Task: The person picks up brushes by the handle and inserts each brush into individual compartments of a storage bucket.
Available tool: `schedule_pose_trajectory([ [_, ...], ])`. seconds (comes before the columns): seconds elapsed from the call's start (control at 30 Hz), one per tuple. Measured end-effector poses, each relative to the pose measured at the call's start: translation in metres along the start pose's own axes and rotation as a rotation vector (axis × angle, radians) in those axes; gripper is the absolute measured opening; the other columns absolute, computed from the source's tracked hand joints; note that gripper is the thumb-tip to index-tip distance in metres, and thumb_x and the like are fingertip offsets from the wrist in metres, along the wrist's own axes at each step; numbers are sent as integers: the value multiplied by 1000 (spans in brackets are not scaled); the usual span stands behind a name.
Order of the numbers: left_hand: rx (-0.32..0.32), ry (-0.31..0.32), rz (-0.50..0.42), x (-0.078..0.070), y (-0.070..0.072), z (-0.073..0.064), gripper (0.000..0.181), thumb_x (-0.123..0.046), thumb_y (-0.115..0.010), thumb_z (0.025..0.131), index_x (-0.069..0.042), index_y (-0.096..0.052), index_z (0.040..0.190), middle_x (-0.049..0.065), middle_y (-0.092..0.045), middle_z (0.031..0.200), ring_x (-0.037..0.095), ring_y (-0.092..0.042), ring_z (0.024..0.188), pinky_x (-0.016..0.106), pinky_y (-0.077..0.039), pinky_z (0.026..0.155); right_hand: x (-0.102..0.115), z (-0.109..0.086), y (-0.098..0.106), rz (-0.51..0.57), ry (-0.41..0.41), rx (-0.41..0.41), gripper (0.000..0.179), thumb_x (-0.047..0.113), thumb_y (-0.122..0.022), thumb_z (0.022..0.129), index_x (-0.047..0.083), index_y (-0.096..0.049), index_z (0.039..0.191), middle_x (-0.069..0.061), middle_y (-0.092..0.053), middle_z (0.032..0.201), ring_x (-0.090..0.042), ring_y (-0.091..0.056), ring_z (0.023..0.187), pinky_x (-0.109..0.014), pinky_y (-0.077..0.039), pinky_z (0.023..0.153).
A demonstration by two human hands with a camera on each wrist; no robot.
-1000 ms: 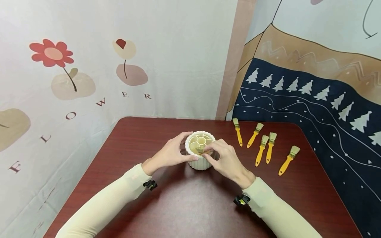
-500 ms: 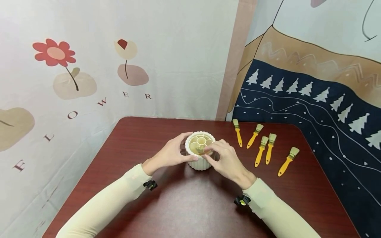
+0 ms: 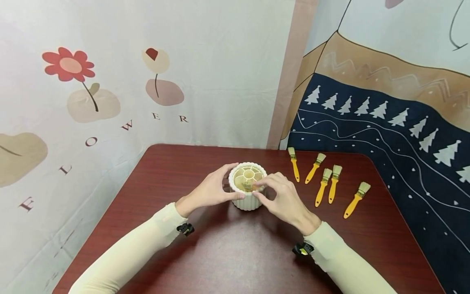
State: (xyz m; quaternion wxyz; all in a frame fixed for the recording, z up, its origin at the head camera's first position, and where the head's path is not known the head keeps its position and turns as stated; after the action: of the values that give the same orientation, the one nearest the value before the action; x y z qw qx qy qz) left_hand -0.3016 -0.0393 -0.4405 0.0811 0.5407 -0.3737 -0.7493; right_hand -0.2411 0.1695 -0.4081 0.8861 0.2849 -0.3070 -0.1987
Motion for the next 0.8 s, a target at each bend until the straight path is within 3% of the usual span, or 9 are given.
schedule_pose_trajectory([
  [0.33, 4, 15, 8, 1, -3, -1, 113, -41, -102, 90, -6, -41, 178, 10, -61, 172, 26, -75, 144, 44, -64, 121, -7, 2, 13, 19, -43, -23, 30, 7, -97, 93, 16, -88, 121, 3, -85, 112, -20, -75, 108, -11, -54, 103],
  [0.47, -11, 15, 42, -2, -3, -3, 115, -45, -102, 89, -7, -41, 178, 14, -59, 174, 29, -69, 152, 51, -59, 127, -12, 5, 21, 13, -75, -50, 26, 4, -94, 95, 12, -88, 120, 1, -86, 115, -20, -76, 112, -8, -51, 107],
  [0.6, -45, 32, 90, -4, -3, -5, 119, -52, -101, 87, -7, -40, 179, 17, -56, 176, 34, -59, 161, 57, -52, 133, -19, 9, 27, 10, -111, -65, 23, 5, -92, 98, 11, -88, 121, 0, -86, 116, -20, -75, 114, -7, -49, 108],
  [0.8, -129, 83, 86, -9, -4, -12, 121, -56, -102, 84, -6, -42, 176, 18, -55, 173, 37, -60, 157, 56, -55, 131, -28, 12, 36, -37, -138, -100, 23, 6, -90, 100, 14, -88, 122, -1, -87, 117, -22, -76, 115, -10, -51, 102],
])
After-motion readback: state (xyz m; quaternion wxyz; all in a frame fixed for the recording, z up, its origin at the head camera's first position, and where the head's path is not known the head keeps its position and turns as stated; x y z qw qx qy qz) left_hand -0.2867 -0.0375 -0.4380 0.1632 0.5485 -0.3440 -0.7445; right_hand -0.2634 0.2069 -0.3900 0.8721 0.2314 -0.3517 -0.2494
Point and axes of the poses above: each hand's wrist, its own z-axis towards the middle knuckle, its own y-axis out of the back of the hand, x = y × z, the point moved 9 cm from there along z, towards the middle knuckle
